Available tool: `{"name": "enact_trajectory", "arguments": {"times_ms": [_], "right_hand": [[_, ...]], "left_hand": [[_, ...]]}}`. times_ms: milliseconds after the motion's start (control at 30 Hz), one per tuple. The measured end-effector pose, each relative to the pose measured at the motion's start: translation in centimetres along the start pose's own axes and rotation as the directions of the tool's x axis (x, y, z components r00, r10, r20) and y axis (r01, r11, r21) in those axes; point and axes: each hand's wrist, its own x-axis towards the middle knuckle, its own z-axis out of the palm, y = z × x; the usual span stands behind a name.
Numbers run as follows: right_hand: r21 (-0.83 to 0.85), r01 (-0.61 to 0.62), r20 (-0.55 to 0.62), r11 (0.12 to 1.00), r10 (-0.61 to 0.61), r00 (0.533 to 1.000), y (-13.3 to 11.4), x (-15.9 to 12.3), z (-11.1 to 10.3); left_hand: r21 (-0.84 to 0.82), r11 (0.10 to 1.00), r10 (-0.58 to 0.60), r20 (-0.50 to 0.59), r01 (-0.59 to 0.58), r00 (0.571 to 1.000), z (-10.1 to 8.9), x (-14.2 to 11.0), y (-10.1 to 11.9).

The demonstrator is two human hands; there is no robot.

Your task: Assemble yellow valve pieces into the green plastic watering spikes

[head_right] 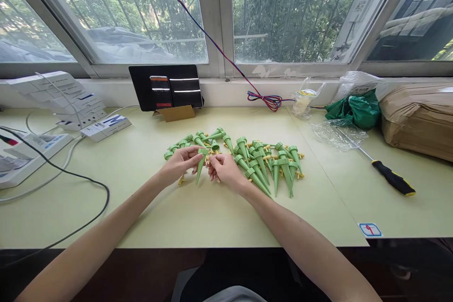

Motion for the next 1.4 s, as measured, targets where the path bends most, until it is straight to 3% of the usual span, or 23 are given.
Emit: {"name": "enact_trajectory", "arguments": {"times_ms": [367, 567, 667, 767, 867, 933, 1067, 1167, 1233, 1333, 1400], "right_hand": [[-0.251, 0.185, -0.031, 0.950, -0.198, 0.980, 1.1, 0.1, -0.5], [-0.074, 0.066, -0.007, 0.995, -0.066, 0.998, 0.5, -0.1, 0.0], [-0.058, 0.059, 0.009, 0.997, -0.058, 0.998, 0.5, -0.2, 0.0], [-0.242, 0.138, -0.006, 0.961, -0.143, 0.990, 0.5, -0.2, -0.3], [-0.499, 0.250, -0.020, 0.829, -0.300, 0.954, 0.3, -0.3, -0.5], [-0.556, 0.266, -0.022, 0.788, -0.334, 0.942, 0.3, -0.3, -0.5], [-0.318, 0.112, -0.011, 0.941, -0.122, 0.992, 0.6, -0.1, -0.3], [-0.212, 0.048, 0.013, 0.976, -0.046, 0.999, 0.8, -0.1, -0.3], [-0.312, 0.116, -0.001, 0.943, -0.122, 0.993, 0.7, -0.2, -0.4], [-0.532, 0.268, -0.014, 0.803, -0.324, 0.946, 0.2, -0.4, -0.5], [-0.566, 0.287, -0.016, 0.773, -0.359, 0.933, 0.0, -0.5, -0.5]], "left_hand": [[-0.080, 0.995, -0.046, 0.077, 0.052, 0.996, 0.0, 0.1, -0.8], [0.008, 0.996, 0.088, 0.029, -0.088, 0.996, 0.2, -0.1, -0.3], [0.032, 0.995, 0.093, 0.029, -0.094, 0.995, 0.2, -0.2, -0.4], [-0.028, 1.000, 0.013, 0.060, -0.011, 0.998, 0.2, 0.0, -0.7], [-0.093, 0.992, -0.073, 0.087, 0.081, 0.993, 0.1, 0.1, -1.0], [-0.099, 0.990, -0.087, 0.096, 0.096, 0.992, 0.1, 0.2, -1.1], [-0.033, 0.999, -0.011, 0.070, 0.013, 0.997, 0.0, 0.2, -1.0], [0.017, 0.999, 0.027, 0.051, -0.028, 0.998, 0.0, 0.1, -1.0], [0.002, 1.000, 0.014, 0.060, -0.014, 0.998, 0.0, 0.1, -1.0], [-0.043, 0.999, -0.025, 0.083, 0.028, 0.996, 0.0, 0.2, -1.0], [-0.058, 0.998, -0.032, 0.088, 0.037, 0.996, 0.0, 0.2, -1.1]]}}
